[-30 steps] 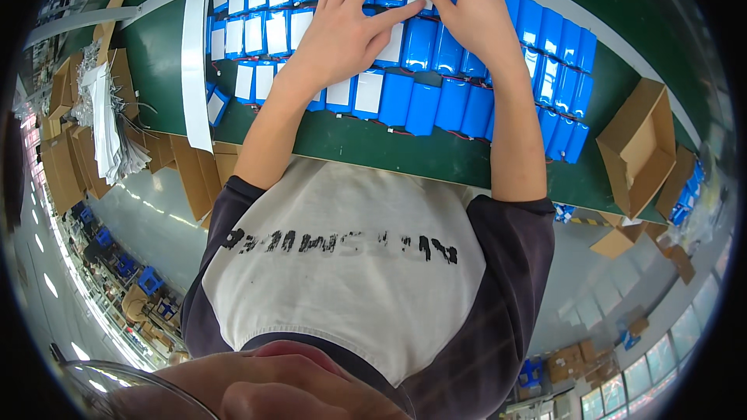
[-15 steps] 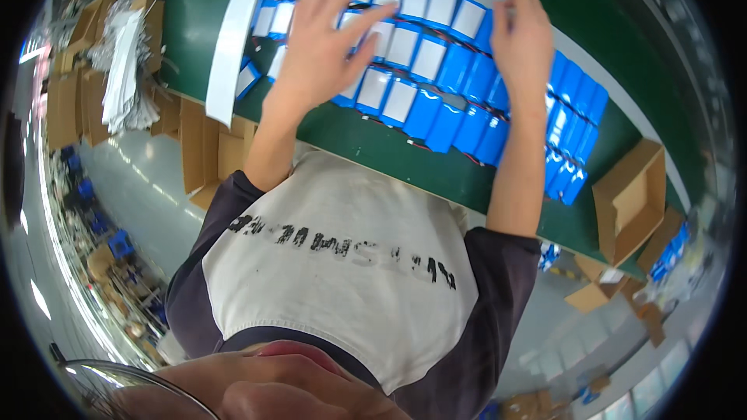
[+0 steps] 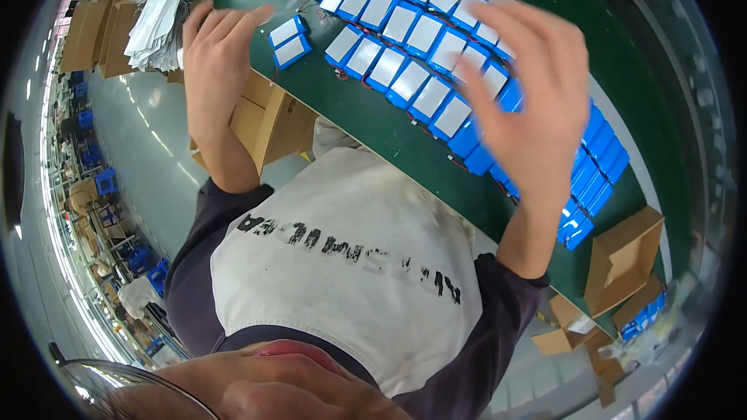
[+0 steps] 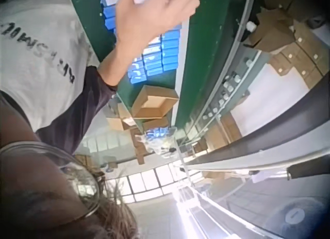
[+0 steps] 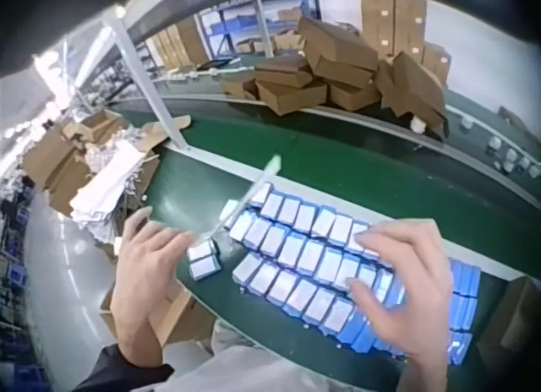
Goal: The person arranges blue rectangular battery cells on a green workbench and applies white adhesive labels to each cell. They peel labels from a sheet and press them onto the cells one by one, working across multiple rows.
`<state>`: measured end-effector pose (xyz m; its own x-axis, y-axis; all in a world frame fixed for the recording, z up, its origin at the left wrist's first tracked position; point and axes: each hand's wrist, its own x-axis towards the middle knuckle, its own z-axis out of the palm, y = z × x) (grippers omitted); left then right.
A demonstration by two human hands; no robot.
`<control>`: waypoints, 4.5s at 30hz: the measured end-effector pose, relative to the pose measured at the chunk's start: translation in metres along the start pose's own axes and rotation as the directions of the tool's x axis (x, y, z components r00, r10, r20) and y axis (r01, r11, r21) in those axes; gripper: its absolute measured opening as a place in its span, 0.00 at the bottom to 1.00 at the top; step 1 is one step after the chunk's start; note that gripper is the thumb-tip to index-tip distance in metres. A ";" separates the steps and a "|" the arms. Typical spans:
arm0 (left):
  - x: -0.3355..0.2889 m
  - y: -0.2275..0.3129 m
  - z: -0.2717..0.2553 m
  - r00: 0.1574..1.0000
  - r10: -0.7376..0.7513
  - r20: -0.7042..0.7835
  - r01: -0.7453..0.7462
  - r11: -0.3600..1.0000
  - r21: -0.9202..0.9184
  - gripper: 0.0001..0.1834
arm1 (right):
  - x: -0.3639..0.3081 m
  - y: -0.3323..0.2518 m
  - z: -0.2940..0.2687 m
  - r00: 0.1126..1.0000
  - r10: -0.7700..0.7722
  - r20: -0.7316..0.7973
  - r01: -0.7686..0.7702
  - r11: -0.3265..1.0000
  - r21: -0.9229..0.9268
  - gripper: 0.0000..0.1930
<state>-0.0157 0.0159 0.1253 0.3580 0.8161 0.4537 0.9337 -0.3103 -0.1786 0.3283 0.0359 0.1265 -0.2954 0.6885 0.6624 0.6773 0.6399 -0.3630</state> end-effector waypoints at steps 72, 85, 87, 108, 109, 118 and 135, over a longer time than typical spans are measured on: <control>0.014 0.140 0.102 0.826 -0.505 0.251 0.376 0.160 -0.913 0.10 | -0.052 -0.015 0.098 0.688 0.725 -0.029 -0.582 0.576 0.574 0.15; -0.002 0.139 0.086 0.826 -0.273 0.493 0.507 -0.022 -0.862 0.15 | -0.058 0.004 0.106 0.654 0.720 -0.232 -0.592 0.678 0.435 0.16; -0.003 0.151 0.086 0.857 -0.271 0.439 0.449 -0.027 -0.893 0.15 | -0.058 0.002 0.109 0.650 0.724 -0.230 -0.556 0.660 0.506 0.15; 0.002 0.153 0.084 0.689 -0.089 0.719 0.434 -0.744 -0.508 0.17 | -0.059 -0.016 0.118 0.676 0.720 -0.156 -0.424 0.554 0.716 0.15; 0.002 0.156 0.078 0.643 0.028 0.766 0.396 -0.867 -0.301 0.19 | -0.061 -0.015 0.117 0.697 0.693 -0.184 -0.417 0.600 0.683 0.16; 0.019 0.127 0.080 0.800 -0.112 0.589 0.406 -0.621 -0.670 0.37 | -0.068 -0.016 0.106 0.665 0.708 0.237 -0.527 0.220 0.821 0.17; 0.057 0.078 0.066 0.921 -0.347 0.178 0.051 -0.344 -0.937 0.32 | -0.068 -0.069 0.085 0.741 0.250 0.624 -0.638 -0.028 0.769 0.34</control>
<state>0.0773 0.0701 0.0797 0.0043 0.9460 0.3243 -0.2986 -0.3083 0.9032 0.2444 -0.0263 0.0508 -0.4693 0.8830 -0.0090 -0.3489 -0.1948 -0.9167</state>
